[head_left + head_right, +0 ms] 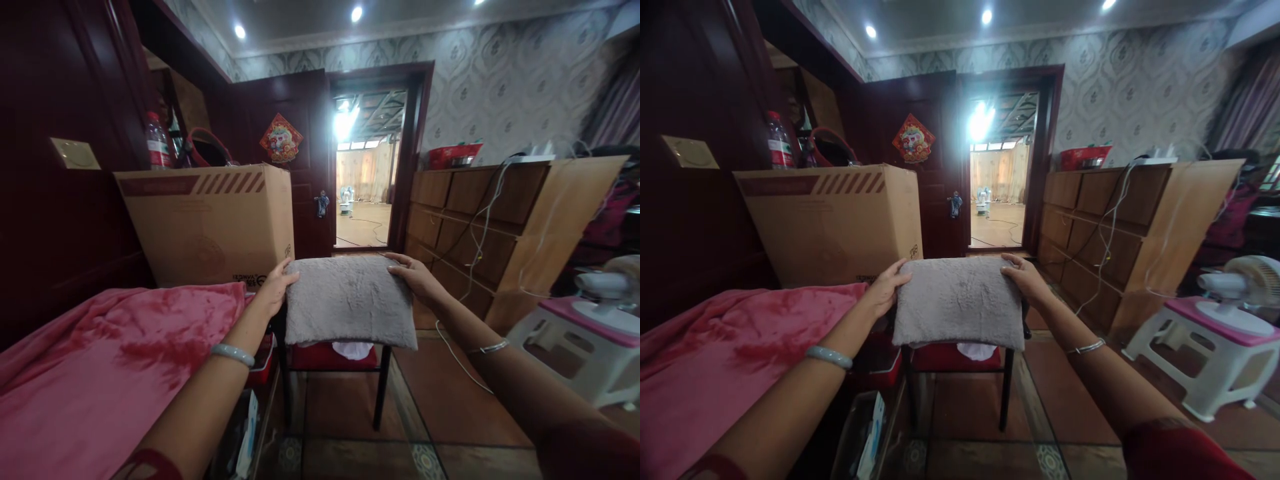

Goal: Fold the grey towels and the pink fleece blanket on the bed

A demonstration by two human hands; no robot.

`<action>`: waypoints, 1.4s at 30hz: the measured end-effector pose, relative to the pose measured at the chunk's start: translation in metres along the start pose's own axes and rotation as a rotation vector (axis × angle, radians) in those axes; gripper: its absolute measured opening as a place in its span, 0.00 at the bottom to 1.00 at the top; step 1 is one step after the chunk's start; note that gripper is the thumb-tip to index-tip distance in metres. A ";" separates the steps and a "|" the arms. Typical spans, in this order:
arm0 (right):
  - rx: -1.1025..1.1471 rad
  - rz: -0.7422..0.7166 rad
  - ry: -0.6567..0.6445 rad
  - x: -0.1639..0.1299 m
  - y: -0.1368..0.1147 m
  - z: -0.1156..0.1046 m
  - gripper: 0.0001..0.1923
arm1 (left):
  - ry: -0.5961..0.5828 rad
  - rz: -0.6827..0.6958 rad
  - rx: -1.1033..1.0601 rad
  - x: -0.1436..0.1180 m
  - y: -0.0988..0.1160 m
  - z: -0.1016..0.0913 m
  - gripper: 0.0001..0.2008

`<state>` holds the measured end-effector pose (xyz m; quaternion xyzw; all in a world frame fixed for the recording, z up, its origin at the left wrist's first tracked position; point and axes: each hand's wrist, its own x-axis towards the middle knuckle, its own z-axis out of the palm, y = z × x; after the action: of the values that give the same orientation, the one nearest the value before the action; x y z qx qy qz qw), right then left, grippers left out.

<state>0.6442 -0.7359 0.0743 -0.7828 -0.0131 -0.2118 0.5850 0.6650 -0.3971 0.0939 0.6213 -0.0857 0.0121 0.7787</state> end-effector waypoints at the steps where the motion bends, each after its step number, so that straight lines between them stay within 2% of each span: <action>1: -0.097 -0.040 0.020 0.001 0.000 0.000 0.30 | 0.012 0.011 0.024 0.000 0.000 0.000 0.32; 6: -0.661 -0.260 0.099 0.000 -0.003 -0.001 0.21 | 0.092 0.065 0.128 -0.002 0.005 -0.007 0.30; 9: -0.857 -0.375 0.109 -0.006 -0.012 0.002 0.24 | 0.141 0.219 0.377 -0.007 0.012 -0.010 0.33; 10: -0.893 -0.418 0.089 -0.009 -0.016 0.004 0.26 | 0.112 0.315 0.518 -0.008 0.014 -0.010 0.36; 12: -0.940 -0.498 -0.002 -0.012 -0.023 0.009 0.34 | -0.019 0.506 0.805 -0.010 0.017 -0.008 0.42; 14: -0.972 -0.559 -0.142 -0.014 -0.027 0.013 0.43 | -0.183 0.605 1.017 -0.009 0.016 -0.006 0.49; 16: -0.991 -0.597 -0.276 -0.013 -0.027 0.015 0.51 | -0.291 0.591 1.188 -0.007 0.012 -0.005 0.54; 19: -0.974 -0.630 -0.382 -0.010 -0.019 0.014 0.58 | -0.346 0.551 1.356 -0.005 0.002 -0.005 0.57; 24: -0.948 -0.642 -0.381 -0.010 -0.015 0.013 0.57 | -0.316 0.657 1.403 -0.007 -0.007 -0.006 0.56; 29: -0.944 -0.621 -0.369 -0.014 -0.019 0.017 0.55 | -0.318 0.598 1.399 -0.010 -0.004 -0.007 0.57; 33: -0.949 -0.638 -0.359 -0.014 -0.017 0.017 0.56 | -0.330 0.577 1.359 -0.017 -0.005 -0.016 0.56; 38: -0.963 -0.616 -0.372 -0.013 -0.016 0.017 0.56 | -0.309 0.538 1.327 -0.044 -0.007 -0.042 0.55; 40: -0.969 -0.603 -0.371 -0.013 -0.016 0.017 0.56 | -0.293 0.513 1.301 -0.061 -0.007 -0.059 0.52; 42: -0.983 -0.583 -0.370 -0.014 -0.018 0.018 0.56 | -0.281 0.480 1.261 -0.080 -0.011 -0.085 0.47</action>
<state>0.6323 -0.7108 0.0818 -0.9496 -0.2295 -0.2051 0.0601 0.5973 -0.3100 0.0530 0.9152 -0.2977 0.1511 0.2256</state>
